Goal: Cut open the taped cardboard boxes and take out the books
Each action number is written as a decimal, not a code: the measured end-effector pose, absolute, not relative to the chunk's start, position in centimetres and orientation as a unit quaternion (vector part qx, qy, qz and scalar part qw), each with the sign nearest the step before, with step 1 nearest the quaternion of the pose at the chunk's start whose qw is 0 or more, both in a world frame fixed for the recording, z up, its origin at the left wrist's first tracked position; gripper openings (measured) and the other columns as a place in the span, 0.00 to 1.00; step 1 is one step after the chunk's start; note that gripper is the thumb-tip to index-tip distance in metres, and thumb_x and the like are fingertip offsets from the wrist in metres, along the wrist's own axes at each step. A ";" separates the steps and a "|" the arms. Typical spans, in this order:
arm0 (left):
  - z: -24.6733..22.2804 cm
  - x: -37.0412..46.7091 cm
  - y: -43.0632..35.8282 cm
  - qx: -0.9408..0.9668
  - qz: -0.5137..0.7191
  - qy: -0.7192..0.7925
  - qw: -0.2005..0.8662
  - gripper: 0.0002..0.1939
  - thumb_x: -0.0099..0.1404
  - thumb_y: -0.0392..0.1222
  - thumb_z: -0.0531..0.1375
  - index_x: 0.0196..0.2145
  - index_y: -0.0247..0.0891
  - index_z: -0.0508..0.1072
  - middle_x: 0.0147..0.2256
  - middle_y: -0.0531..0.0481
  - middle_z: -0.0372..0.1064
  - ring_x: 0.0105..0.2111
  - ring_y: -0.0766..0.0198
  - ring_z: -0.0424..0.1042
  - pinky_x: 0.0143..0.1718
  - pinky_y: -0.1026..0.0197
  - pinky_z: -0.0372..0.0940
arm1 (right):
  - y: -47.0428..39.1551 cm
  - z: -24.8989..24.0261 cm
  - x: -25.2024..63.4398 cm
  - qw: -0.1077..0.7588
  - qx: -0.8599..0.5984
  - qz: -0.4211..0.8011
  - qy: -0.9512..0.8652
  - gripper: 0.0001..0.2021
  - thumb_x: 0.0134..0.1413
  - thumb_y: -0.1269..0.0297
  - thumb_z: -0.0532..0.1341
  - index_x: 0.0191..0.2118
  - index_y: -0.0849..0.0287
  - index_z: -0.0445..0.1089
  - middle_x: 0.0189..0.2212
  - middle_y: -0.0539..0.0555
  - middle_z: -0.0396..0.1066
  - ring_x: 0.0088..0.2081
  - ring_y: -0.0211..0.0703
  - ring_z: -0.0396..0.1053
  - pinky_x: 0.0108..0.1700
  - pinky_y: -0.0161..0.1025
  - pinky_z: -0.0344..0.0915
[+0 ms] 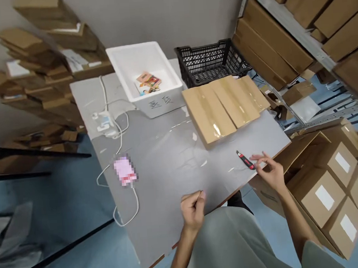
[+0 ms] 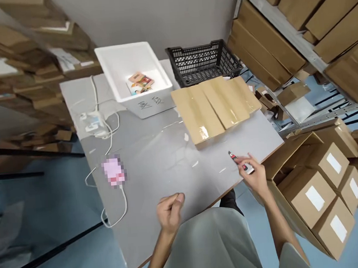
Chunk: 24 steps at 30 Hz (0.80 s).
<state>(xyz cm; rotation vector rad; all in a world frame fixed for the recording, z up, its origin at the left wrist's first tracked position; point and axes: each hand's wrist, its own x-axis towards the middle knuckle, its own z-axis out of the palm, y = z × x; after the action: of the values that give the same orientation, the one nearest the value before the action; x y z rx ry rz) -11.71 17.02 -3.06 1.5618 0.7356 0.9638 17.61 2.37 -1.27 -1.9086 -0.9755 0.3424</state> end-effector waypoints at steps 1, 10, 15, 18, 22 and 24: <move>-2.6 -8.4 16.8 0.664 0.402 0.308 0.550 0.29 0.78 0.39 0.57 0.23 0.40 0.45 0.19 0.58 0.37 0.18 0.70 0.41 0.21 0.58 0.40 | 2.6 -2.1 22.2 0.455 -0.786 0.103 -0.406 0.07 0.69 0.56 0.69 0.37 0.50 0.80 0.49 0.57 0.89 0.57 0.59 0.86 0.79 0.72 0.60; -1.3 21.5 16.2 0.572 0.225 0.275 0.739 0.24 0.79 0.57 0.58 0.61 0.41 0.83 0.62 0.38 0.82 0.64 0.45 0.80 0.66 0.45 0.73 | 17.7 -11.5 51.7 0.283 -0.896 0.122 -0.320 0.57 0.59 0.29 0.69 0.82 0.63 0.59 0.86 0.75 0.36 0.86 0.77 0.35 0.81 0.75 0.45; -4.8 32.2 17.6 0.583 0.188 0.342 0.713 0.37 0.77 0.55 0.60 0.79 0.43 0.65 0.83 0.40 0.53 0.83 0.43 0.54 0.82 0.41 0.54 | 21.0 -12.9 54.7 0.187 -0.885 0.261 -0.336 0.73 0.50 0.20 0.71 0.87 0.59 0.40 0.86 0.78 0.25 0.86 0.82 0.25 0.79 0.78 0.42; -6.5 37.3 19.4 0.578 0.149 0.459 0.658 0.46 0.76 0.52 0.60 0.84 0.37 0.50 0.86 0.40 0.31 0.86 0.49 0.32 0.85 0.49 0.37 | 20.7 -12.6 56.1 0.186 -0.878 0.289 -0.334 0.75 0.49 0.19 0.71 0.88 0.58 0.37 0.86 0.78 0.25 0.86 0.79 0.28 0.79 0.75 0.48; -7.2 42.6 21.6 0.530 0.125 0.557 0.627 0.52 0.77 0.55 0.57 0.84 0.22 0.41 0.85 0.28 0.27 0.86 0.45 0.27 0.85 0.46 0.33 | 20.4 -11.4 57.7 0.202 -0.873 0.303 -0.325 0.75 0.47 0.18 0.71 0.87 0.59 0.42 0.86 0.77 0.31 0.85 0.78 0.36 0.79 0.67 0.51; -7.2 43.7 22.0 0.527 0.146 0.548 0.633 0.53 0.76 0.57 0.59 0.84 0.22 0.43 0.84 0.26 0.32 0.86 0.41 0.29 0.85 0.43 0.34 | 20.0 -10.7 58.1 0.230 -0.870 0.284 -0.330 0.72 0.48 0.19 0.70 0.86 0.62 0.49 0.83 0.78 0.45 0.84 0.75 0.45 0.80 0.62 0.52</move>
<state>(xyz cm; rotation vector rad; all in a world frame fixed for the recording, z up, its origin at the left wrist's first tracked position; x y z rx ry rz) 43.67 22.03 -7.18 1.2056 1.2531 0.3347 58.11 20.04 -10.72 -2.3939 -0.9084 0.7813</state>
